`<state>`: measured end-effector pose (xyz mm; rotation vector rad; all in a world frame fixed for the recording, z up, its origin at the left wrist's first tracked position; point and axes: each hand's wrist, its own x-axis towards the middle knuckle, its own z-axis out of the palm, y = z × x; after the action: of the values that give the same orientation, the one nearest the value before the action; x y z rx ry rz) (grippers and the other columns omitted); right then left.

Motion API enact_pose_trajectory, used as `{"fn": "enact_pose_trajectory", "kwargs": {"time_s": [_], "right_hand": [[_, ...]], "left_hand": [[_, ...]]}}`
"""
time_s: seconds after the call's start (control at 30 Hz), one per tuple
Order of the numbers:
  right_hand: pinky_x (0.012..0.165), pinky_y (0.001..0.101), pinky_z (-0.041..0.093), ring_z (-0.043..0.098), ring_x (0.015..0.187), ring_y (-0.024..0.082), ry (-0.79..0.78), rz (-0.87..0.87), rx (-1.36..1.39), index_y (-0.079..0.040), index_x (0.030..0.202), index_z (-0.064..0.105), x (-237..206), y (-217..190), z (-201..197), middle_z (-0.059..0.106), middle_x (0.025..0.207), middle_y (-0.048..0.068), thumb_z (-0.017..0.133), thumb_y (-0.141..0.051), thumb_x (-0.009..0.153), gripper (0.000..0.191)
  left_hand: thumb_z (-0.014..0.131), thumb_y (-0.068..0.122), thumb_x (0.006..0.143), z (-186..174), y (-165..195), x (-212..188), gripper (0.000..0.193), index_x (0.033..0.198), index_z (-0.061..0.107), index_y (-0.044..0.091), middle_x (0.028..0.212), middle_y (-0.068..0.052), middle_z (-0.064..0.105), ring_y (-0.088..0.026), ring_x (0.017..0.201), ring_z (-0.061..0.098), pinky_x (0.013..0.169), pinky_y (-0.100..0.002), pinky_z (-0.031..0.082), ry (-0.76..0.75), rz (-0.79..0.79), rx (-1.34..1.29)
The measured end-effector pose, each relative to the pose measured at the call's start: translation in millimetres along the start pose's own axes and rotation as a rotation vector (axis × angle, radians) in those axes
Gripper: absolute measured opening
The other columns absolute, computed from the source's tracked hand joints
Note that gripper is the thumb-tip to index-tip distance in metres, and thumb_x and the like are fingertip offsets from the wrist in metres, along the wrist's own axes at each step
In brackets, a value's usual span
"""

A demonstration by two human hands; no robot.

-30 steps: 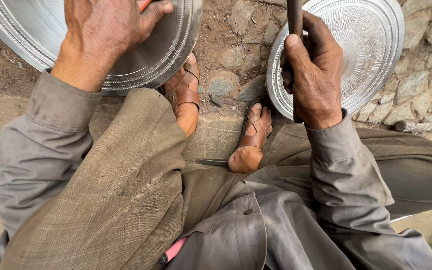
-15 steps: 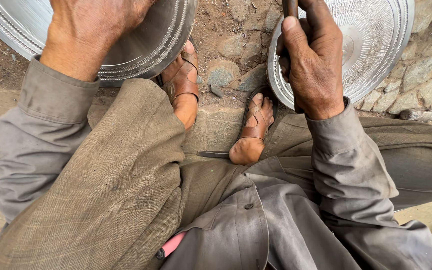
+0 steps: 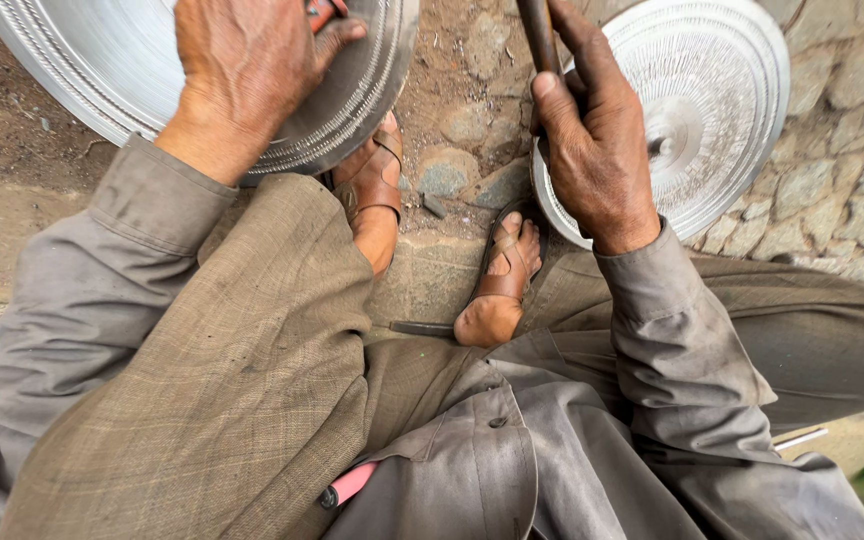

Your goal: The person sits on the ground and uses a hammer and pliers to shape the edge of a large circular metal object. They repeatedly strike the metal rim, rotating the object to work around its circumference.

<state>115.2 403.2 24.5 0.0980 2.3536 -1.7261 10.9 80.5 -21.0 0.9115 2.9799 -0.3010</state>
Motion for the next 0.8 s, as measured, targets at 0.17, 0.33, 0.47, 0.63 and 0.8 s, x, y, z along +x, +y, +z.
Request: {"fn": "enact_pose_trajectory", "kwargs": {"time_s": [0.17, 0.33, 0.47, 0.63, 0.8], "right_hand": [[0.069, 0.0267, 0.04, 0.046, 0.076, 0.008, -0.026, -0.044, -0.18, -0.01, 0.164, 0.04, 14, -76, -30, 0.05, 0.089, 0.001, 0.057, -0.003, 0.117, 0.05], [0.088, 0.0335, 0.044, 0.048, 0.106, 0.021, 0.244, -0.546, -0.045, -0.011, 0.164, 0.035, 31, -148, -41, 0.048, 0.12, 0.011, 0.053, 0.0, 0.113, 0.055], [0.104, 0.039, 0.048, 0.05, 0.13, 0.031, 0.099, -0.463, -0.335, -0.012, 0.164, 0.031, 74, -81, 10, 0.046, 0.146, 0.02, 0.05, 0.002, 0.11, 0.059], [0.075, 0.0344, 0.052, 0.058, 0.093, 0.025, -0.011, -0.077, -0.183, -0.015, 0.167, 0.033, 41, 7, 19, 0.06, 0.113, 0.017, 0.051, -0.008, 0.115, 0.056], [0.048, 0.0255, 0.045, 0.051, 0.061, 0.008, 0.094, 0.256, 0.439, -0.016, 0.167, 0.03, 27, 34, 42, 0.056, 0.085, -0.002, 0.059, -0.018, 0.11, 0.064]], "left_hand": [[0.068, 0.082, 0.093, -3, 6, 14, 0.085, 0.11, 0.059, -0.001, 0.088, -0.01, 0.061, -0.019, 0.063, 0.063, 0.045, -0.032, 0.052, 0.088, -0.105, -0.052], [0.063, 0.082, 0.092, 10, 10, 16, 0.086, 0.107, 0.057, -0.002, 0.085, -0.011, 0.059, -0.018, 0.06, 0.064, 0.04, -0.028, 0.05, 0.103, -0.127, -0.083], [0.065, 0.08, 0.095, 10, 14, 16, 0.081, 0.103, 0.056, 0.0, 0.083, -0.011, 0.059, -0.019, 0.063, 0.065, 0.042, -0.028, 0.05, 0.141, -0.143, -0.08], [0.065, 0.076, 0.096, -1, 17, 12, 0.076, 0.099, 0.055, 0.0, 0.081, -0.012, 0.058, -0.021, 0.061, 0.065, 0.042, -0.032, 0.051, 0.05, -0.128, -0.165], [0.076, 0.072, 0.095, -7, -1, 13, 0.077, 0.105, 0.057, -0.002, 0.082, -0.013, 0.062, -0.024, 0.06, 0.066, 0.047, -0.036, 0.054, 0.136, -0.199, -0.412]]}}
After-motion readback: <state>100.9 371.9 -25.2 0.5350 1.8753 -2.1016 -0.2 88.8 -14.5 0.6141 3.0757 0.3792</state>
